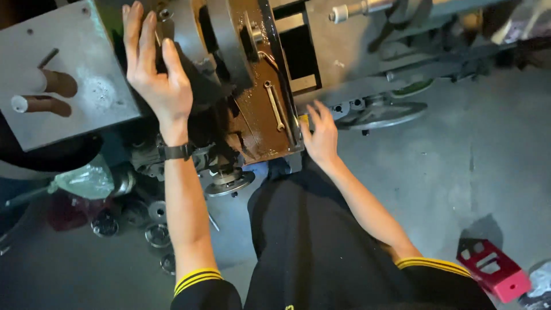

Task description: Operating and cleaning a lathe machine, using a cloth to wipe surfaces and a small tool to adjust or clear the workpiece.

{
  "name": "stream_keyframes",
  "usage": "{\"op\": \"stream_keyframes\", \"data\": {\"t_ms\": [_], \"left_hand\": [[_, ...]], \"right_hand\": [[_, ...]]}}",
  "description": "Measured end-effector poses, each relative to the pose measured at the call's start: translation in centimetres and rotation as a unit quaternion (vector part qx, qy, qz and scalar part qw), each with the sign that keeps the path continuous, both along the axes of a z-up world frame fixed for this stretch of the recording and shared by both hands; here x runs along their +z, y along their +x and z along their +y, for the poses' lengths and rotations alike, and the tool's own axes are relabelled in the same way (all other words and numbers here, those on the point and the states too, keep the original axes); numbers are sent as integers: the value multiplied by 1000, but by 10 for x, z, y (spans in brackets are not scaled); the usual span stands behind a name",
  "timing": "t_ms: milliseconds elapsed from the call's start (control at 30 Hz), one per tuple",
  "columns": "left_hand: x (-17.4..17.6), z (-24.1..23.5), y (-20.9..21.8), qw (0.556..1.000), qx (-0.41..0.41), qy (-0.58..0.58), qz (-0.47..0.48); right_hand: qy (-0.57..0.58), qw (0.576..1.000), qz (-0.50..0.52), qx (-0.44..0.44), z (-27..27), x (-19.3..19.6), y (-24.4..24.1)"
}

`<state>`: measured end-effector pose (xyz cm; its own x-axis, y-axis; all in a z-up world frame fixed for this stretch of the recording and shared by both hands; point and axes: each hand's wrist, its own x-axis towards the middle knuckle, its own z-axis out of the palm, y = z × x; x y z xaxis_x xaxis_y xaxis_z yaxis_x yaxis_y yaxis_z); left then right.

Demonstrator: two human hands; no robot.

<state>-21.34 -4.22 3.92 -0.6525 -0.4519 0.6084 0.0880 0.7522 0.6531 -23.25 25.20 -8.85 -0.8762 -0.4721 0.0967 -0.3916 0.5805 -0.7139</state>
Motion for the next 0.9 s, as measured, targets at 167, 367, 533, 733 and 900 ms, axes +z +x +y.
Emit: {"op": "stream_keyframes", "data": {"t_ms": [167, 367, 533, 733, 900], "left_hand": [[-15, -6, 4, 1000, 16, 26, 8], [-17, -7, 3, 999, 7, 31, 24], [-11, -5, 4, 999, 5, 37, 3], [-5, -5, 0, 999, 17, 22, -33], [-3, -5, 0, 998, 25, 30, -59]], "right_hand": [[148, 987, -40, 49, 6, -12, 67], [98, 995, 7, -17, -1, -17, 74], [150, 986, 65, -21, -17, -30, 50], [48, 965, -236, -106, -30, 54, 21], [-17, 815, -572, -89, -38, 39, -12]]}}
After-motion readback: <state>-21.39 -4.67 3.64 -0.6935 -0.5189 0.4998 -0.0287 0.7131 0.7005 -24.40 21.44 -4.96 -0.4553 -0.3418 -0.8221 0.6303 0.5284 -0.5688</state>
